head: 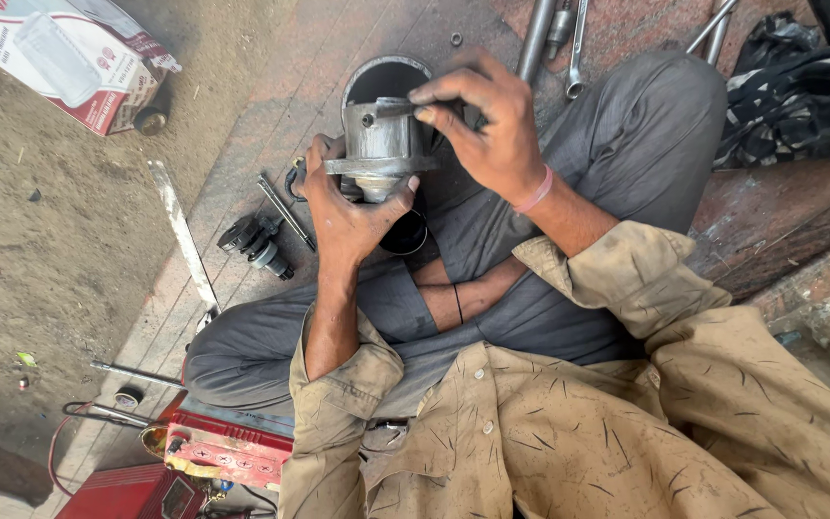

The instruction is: The person sits on the workshop floor and reassembles a starter motor. They wipe a metal component with a cloth, press a bearing and seal rings into the housing by hand, then use a small hand tool to work on the housing and fit the drive end cap, handling the armature and other parts from the ground.

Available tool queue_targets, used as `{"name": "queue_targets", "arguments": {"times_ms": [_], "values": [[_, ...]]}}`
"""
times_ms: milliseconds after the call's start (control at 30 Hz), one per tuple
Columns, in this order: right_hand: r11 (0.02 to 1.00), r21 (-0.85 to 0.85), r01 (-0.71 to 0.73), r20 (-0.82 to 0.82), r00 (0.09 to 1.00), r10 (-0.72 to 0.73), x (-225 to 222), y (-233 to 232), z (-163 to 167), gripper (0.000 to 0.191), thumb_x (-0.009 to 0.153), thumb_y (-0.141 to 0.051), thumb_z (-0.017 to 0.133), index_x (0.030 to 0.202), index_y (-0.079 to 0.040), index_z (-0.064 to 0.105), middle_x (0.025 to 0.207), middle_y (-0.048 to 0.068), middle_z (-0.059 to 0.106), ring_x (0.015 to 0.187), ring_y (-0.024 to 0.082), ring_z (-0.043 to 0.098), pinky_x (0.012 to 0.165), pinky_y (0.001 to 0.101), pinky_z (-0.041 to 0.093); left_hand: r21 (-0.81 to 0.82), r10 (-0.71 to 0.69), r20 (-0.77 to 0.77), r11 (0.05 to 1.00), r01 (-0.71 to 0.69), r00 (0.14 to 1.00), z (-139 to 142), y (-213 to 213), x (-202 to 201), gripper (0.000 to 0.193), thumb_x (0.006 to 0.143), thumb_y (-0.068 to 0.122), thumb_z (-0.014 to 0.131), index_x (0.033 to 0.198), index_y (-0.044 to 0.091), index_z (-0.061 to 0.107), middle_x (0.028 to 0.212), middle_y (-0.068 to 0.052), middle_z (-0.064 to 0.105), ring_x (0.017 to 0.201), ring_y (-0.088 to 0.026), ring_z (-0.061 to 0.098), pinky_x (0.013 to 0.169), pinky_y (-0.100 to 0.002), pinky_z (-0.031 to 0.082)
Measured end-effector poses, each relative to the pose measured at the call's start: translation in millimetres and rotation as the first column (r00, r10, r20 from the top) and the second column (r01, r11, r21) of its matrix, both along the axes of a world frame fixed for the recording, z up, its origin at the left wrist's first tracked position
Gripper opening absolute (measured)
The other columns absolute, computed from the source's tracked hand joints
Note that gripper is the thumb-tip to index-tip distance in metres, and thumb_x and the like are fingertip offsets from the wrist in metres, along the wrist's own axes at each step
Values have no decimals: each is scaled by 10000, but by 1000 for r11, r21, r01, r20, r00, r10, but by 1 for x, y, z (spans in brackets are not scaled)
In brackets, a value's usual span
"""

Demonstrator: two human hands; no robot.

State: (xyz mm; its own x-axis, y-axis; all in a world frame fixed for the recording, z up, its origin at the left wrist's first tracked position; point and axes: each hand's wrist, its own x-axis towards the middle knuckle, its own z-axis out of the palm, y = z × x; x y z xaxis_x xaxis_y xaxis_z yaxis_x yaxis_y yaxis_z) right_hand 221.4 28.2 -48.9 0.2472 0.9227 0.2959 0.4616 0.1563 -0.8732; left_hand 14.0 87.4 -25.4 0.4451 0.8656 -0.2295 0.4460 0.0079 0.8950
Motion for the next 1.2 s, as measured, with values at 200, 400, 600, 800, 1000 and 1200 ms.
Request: {"name": "queue_targets", "arguments": {"times_ms": [200,400,600,800,1000,1200], "values": [[996,-39,-77,-415,908,54,-10,-10,-17,116,1072,-83,764,1171,-68,705,1056,29,609,914,93,694,778,259,624,-106,60,46,993,-55,997,-5,0,-1,725,654,248,943,1138,-115,544,1088,-117,586,964,-191,667,816,-309,581],[998,-42,40,-99,994,-44,-11,-7,-34,145,962,-20,827,1068,-50,734,902,22,612,661,75,494,538,258,368,6,10,-57,1000,-9,998,-9,-2,-4,702,679,248,968,1101,-129,552,1063,-130,576,987,-225,637,845,-331,560],[1000,10,-8,-286,958,10,-15,-8,-30,101,1027,-8,763,1094,-45,697,990,36,587,799,80,626,649,236,535,-70,26,2,997,-26,1000,-7,-1,-2,650,683,288,944,1055,-97,573,1052,-117,571,962,-213,655,809,-313,570],[1000,6,3,-272,962,-2,-16,-8,-26,125,1007,-1,777,1080,-38,682,983,56,587,857,115,639,717,284,549,30,25,-48,999,-24,999,-7,-1,-2,654,696,269,955,1091,-79,567,1083,-138,581,960,-221,651,804,-334,565],[999,4,37,-184,982,-36,-12,-2,-23,105,1036,-14,770,1110,-35,698,1009,40,624,883,115,659,753,271,550,-124,109,28,987,-105,994,-8,-5,-2,649,692,270,947,1068,-31,512,1071,-107,547,965,-192,628,816,-327,552],[989,-135,57,-323,941,-99,-16,-3,-14,107,1001,-52,768,1072,-25,693,992,45,615,813,109,540,694,250,436,41,37,12,998,-37,999,-6,-5,0,563,725,191,961,1036,-50,559,1076,-101,502,986,-217,578,851,-323,527]]}}
